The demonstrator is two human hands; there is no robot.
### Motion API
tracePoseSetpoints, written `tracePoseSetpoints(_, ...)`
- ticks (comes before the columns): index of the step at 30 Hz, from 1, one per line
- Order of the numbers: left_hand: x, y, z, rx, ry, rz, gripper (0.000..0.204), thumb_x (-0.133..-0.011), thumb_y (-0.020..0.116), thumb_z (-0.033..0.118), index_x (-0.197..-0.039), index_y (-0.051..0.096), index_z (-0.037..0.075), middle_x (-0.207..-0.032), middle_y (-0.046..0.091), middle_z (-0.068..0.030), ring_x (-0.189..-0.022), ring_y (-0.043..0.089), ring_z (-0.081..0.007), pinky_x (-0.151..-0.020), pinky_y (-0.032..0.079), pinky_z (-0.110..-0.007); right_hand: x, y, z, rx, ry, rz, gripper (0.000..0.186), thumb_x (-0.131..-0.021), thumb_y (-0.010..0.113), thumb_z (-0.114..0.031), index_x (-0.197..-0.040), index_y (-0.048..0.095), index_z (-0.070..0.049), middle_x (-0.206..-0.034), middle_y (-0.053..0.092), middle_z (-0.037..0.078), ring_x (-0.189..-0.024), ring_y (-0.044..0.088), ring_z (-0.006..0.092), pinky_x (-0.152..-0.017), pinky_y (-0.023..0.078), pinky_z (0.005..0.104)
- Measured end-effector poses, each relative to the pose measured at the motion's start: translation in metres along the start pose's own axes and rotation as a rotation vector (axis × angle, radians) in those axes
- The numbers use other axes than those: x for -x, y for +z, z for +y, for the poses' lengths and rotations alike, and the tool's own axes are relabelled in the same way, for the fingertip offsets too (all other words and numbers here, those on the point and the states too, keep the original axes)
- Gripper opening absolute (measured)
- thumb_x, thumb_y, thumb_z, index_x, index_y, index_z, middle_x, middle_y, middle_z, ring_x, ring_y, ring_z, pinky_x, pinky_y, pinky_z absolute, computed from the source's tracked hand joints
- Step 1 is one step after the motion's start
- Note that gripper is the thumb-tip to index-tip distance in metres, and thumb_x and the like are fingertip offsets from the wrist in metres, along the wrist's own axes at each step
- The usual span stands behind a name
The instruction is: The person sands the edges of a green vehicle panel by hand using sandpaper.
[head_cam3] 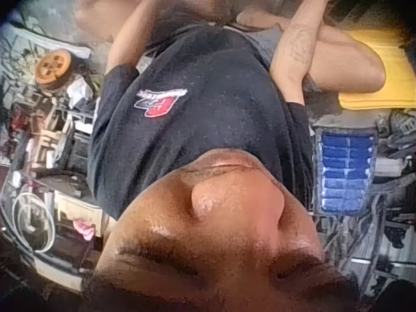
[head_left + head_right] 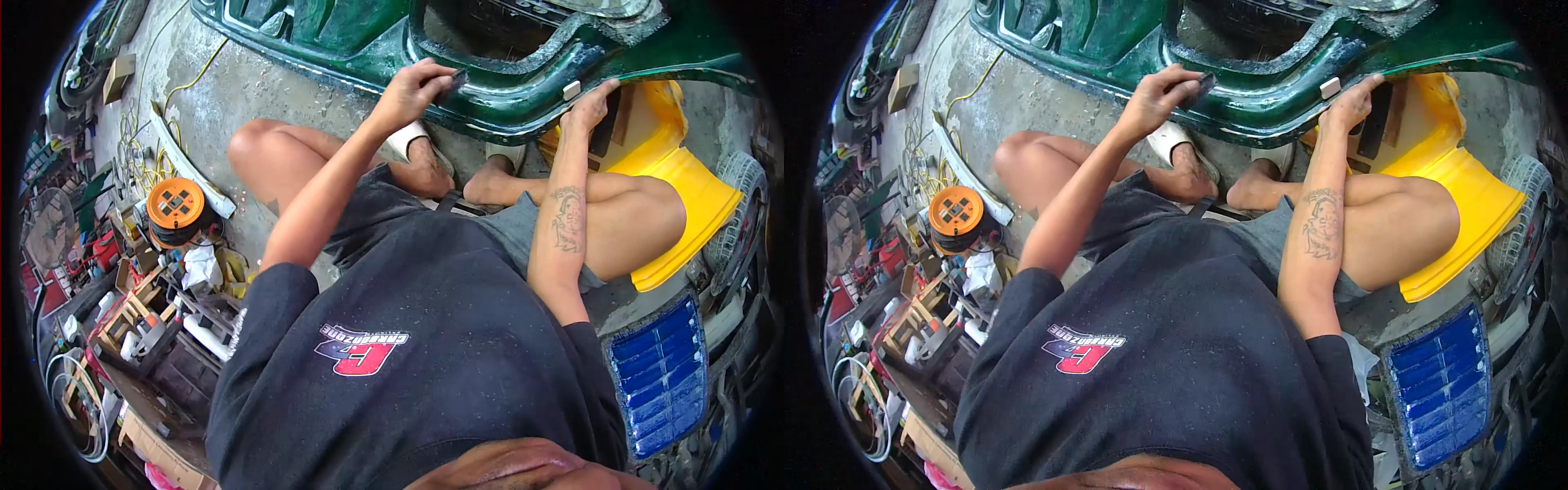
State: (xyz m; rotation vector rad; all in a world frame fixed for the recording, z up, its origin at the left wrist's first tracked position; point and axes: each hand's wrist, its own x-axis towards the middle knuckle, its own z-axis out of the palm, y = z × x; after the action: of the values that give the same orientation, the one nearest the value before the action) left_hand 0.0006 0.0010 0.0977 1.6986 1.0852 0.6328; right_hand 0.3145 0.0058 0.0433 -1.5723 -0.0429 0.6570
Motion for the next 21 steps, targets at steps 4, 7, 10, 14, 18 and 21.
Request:
tracePoseSetpoints(4,0.016,0.012,0.014,1.05,-0.43,0.16,0.034,-0.103,0.062,0.015,-0.134,0.064,0.0,-0.107,0.071,-0.0009,-0.082,0.06,-0.0074,-0.072,0.049,-0.024,-0.004,-0.011,-0.007,0.23,-0.045,-0.018,0.092,-0.102,0.036,-0.071,-0.133,0.06,0.013,-0.134,0.065,0.023,-0.121,0.062,0.0338,-0.106,0.045,0.0406)
tracePoseSetpoints(7,0.022,0.021,0.002,1.303,-0.33,0.104,0.031,-0.102,0.064,0.019,-0.126,0.063,0.0,-0.098,0.068,0.0001,-0.075,0.056,-0.0071,-0.063,0.044,-0.024,-0.009,-0.021,-0.013,0.178,0.017,-0.097,0.092,-0.102,0.04,-0.07,-0.135,0.057,0.014,-0.137,0.063,0.021,-0.119,0.063,0.0317,-0.104,0.047,0.0402)
tracePoseSetpoints(10,0.013,0.037,0.009,1.334,-0.283,0.021,0.032,-0.102,0.065,0.022,-0.125,0.064,0.001,-0.102,0.068,-0.0001,-0.078,0.058,-0.008,-0.066,0.045,-0.024,-0.057,-0.046,-0.011,0.58,-0.17,0.001,0.091,-0.101,0.035,-0.072,-0.121,0.066,0.012,-0.13,0.066,0.026,-0.116,0.064,0.0359,-0.102,0.047,0.0426)
tracePoseSetpoints(14,0.001,0.05,0.036,1.125,-0.423,0.063,0.032,-0.097,0.072,0.017,-0.123,0.068,-0.001,-0.101,0.071,-0.0023,-0.082,0.061,-0.0072,-0.071,0.048,-0.022,-0.038,-0.043,-0.061,0.427,-0.598,0.174,0.066,-0.099,0.058,-0.056,-0.092,0.07,0.009,-0.089,0.068,0.028,-0.086,0.067,0.033,-0.082,0.049,0.046)
tracePoseSetpoints(18,-0.039,0.087,0.063,0.805,-0.228,-0.201,0.026,-0.096,0.073,0.021,-0.114,0.074,0.002,-0.097,0.073,-0.0009,-0.084,0.062,-0.0075,-0.074,0.048,-0.023,-0.011,-0.052,-0.166,0.074,-0.624,-0.034,0.04,-0.101,0.067,-0.041,-0.103,0.073,-0.001,-0.093,0.068,0.002,-0.086,0.061,0.0102,-0.075,0.052,0.0271)
tracePoseSetpoints(21,-0.082,0.145,0.107,0.365,0.066,-0.339,0.028,-0.099,0.07,0.025,-0.11,0.075,0.0,-0.094,0.073,-0.0024,-0.087,0.064,-0.0102,-0.082,0.051,-0.027,-0.015,-0.066,-0.224,0.173,-0.753,-0.247,0.03,-0.105,0.061,-0.033,-0.116,0.064,-0.006,-0.098,0.066,0.004,-0.083,0.065,0.0146,-0.072,0.053,0.0281)
